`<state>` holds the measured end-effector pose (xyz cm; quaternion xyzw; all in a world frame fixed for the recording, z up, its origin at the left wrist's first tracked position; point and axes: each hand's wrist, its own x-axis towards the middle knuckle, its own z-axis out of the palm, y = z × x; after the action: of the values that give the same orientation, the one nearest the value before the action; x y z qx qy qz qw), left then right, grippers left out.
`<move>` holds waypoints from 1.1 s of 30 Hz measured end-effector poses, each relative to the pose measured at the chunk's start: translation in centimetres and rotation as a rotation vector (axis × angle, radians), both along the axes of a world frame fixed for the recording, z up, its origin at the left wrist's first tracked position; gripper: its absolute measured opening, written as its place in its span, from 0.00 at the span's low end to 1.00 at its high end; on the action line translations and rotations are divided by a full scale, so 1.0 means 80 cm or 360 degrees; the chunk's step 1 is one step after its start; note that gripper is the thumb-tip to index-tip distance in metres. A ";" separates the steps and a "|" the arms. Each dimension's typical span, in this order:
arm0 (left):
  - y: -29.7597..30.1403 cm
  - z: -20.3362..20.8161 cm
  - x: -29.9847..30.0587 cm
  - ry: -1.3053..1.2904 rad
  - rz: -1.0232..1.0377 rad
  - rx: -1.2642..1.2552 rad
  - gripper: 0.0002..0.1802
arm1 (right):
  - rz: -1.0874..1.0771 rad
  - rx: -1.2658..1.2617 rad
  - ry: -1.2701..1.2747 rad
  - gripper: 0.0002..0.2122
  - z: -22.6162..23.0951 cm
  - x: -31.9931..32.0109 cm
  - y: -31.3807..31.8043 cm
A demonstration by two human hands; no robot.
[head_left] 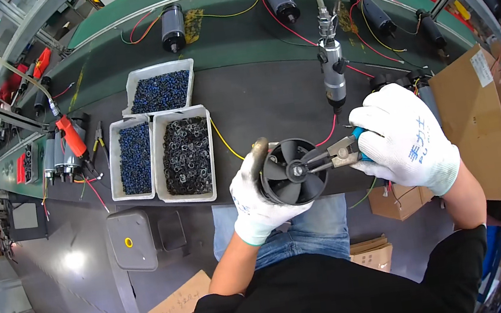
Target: Assembling and wiring components onto electric motor housings on a production line.
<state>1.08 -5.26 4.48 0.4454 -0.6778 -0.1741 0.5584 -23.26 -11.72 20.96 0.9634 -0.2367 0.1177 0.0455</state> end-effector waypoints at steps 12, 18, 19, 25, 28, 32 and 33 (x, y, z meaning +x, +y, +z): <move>-0.006 -0.006 -0.007 0.0006 -0.0092 -0.0045 0.66 | -0.0018 -0.0140 0.0165 0.16 0.016 0.006 0.012; -0.005 0.001 -0.010 -0.0030 -0.0015 -0.0137 0.64 | -0.0049 -0.0122 0.0213 0.17 0.015 0.000 0.016; -0.004 0.002 -0.009 -0.0050 -0.0005 -0.0137 0.64 | -0.0060 -0.0090 0.0232 0.19 0.014 -0.002 0.016; -0.003 -0.001 -0.006 0.0000 -0.0080 -0.0035 0.64 | -0.0051 -0.0005 0.0196 0.20 0.008 -0.004 0.013; -0.004 0.000 -0.005 -0.0001 -0.0085 -0.0006 0.64 | -0.0018 -0.0122 0.0110 0.20 0.007 0.001 0.010; -0.009 0.000 -0.004 -0.0005 -0.0061 -0.0173 0.64 | -0.0176 0.0056 0.0175 0.19 0.014 0.010 0.021; -0.008 -0.001 -0.004 -0.0012 -0.0022 -0.0164 0.64 | -0.0171 0.0053 0.0174 0.19 0.019 0.016 0.030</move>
<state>0.73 -5.89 4.42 0.4121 -0.6911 -0.1412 0.5768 -21.98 -9.28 22.45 0.9549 -0.2871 0.0583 0.0484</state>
